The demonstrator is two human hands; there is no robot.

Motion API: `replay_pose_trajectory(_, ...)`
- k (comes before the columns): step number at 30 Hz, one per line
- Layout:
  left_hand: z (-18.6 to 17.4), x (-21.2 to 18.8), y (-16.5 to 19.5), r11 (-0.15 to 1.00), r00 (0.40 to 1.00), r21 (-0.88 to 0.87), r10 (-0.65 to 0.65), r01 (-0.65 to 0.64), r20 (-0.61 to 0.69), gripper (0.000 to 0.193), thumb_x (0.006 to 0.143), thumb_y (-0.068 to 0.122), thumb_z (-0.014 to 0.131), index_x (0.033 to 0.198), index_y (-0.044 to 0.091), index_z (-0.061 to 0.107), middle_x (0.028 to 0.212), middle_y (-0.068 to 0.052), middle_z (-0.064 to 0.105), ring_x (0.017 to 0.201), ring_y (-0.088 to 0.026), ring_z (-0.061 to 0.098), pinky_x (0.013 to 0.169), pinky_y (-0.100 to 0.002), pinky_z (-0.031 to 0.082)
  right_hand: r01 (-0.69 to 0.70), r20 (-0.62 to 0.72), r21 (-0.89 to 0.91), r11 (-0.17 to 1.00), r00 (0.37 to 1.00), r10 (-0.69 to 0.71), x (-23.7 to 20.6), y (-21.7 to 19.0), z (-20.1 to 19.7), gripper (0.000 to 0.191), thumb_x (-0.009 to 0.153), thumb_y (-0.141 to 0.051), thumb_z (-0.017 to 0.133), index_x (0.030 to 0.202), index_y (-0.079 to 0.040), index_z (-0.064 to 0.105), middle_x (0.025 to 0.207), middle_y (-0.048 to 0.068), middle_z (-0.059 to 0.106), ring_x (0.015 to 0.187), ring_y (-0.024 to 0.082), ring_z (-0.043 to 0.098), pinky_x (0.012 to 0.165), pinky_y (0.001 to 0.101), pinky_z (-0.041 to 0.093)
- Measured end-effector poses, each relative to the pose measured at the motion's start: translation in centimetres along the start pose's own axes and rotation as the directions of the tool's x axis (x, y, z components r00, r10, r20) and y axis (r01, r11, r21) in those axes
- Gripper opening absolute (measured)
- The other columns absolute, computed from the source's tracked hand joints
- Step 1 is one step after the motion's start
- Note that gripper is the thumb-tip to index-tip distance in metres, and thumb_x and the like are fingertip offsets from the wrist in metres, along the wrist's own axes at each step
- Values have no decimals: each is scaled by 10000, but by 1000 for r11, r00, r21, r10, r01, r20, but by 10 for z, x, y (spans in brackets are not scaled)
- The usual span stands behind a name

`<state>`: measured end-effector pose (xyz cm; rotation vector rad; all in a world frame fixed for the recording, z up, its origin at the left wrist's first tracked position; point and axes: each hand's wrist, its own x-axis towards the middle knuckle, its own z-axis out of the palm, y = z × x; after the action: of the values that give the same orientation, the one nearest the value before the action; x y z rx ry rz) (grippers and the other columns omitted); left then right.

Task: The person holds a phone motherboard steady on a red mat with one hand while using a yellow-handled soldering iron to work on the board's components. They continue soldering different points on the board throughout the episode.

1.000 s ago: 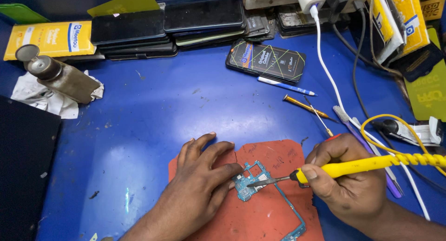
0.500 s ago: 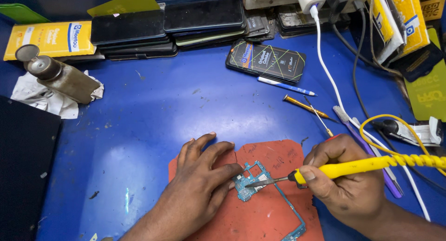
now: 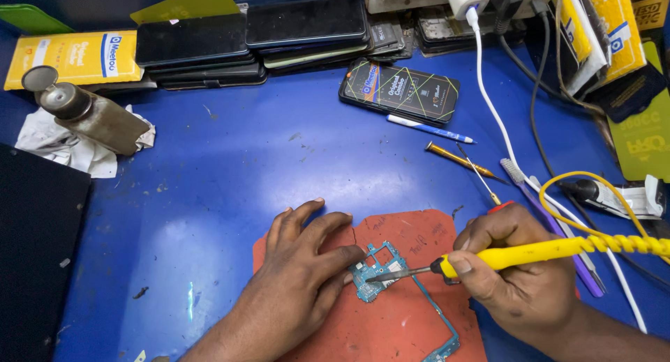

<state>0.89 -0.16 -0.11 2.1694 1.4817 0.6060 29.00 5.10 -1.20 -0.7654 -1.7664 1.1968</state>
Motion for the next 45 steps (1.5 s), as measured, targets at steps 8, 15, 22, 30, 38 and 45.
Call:
replay_pose_trajectory(8,0,-1,0,1000,1000,-9,1,-1,-4,300,821,139,721,1116,170,765,1417,-129,521,1434,-460,338,1114,-672,222,-2,-4,-32,999,1000,2,1,0,-1,174,958,-68,664,980,-56,492,760,60,669,670,85,634,596,234,528)
replay_pose_trajectory(15,0,-2,0,999,999,0,34,-34,-41,284,823,157,736,1106,167,768,1400,-128,534,1379,-447,363,1101,-634,264,23,4,2,1000,1000,-23,0,0,0,186,971,-72,661,996,-61,477,764,54,660,672,83,638,594,234,534)
replay_pose_trajectory(22,1,-3,0,999,998,-4,38,-38,-50,283,811,155,740,1093,164,770,1395,-129,537,1376,-457,367,1097,-632,262,0,-10,5,1000,1000,0,0,0,0,181,964,-63,663,1004,-52,486,771,63,651,673,88,618,591,236,520)
replay_pose_trajectory(30,0,-2,-1,1000,999,2,21,-21,-31,325,801,129,725,1119,177,771,1406,-121,538,1382,-451,363,1099,-613,287,-4,5,9,1000,1000,4,1,1,-1,181,961,-61,662,995,-55,485,764,60,660,668,86,623,589,233,525)
replay_pose_trajectory(38,0,-1,-1,1000,999,-5,23,-23,-28,295,825,155,723,1117,171,763,1397,-129,532,1374,-455,353,1092,-636,270,5,-1,-32,999,1000,-5,1,1,-2,180,953,-51,664,983,-57,487,769,58,659,674,88,629,598,233,524)
replay_pose_trajectory(45,1,-2,-1,1000,999,0,21,-21,-30,308,819,146,723,1122,166,768,1395,-133,532,1371,-455,354,1093,-651,251,-1,-17,-29,1000,1000,0,-1,1,-2,172,947,-45,659,978,-53,490,764,58,658,659,81,617,582,228,519)
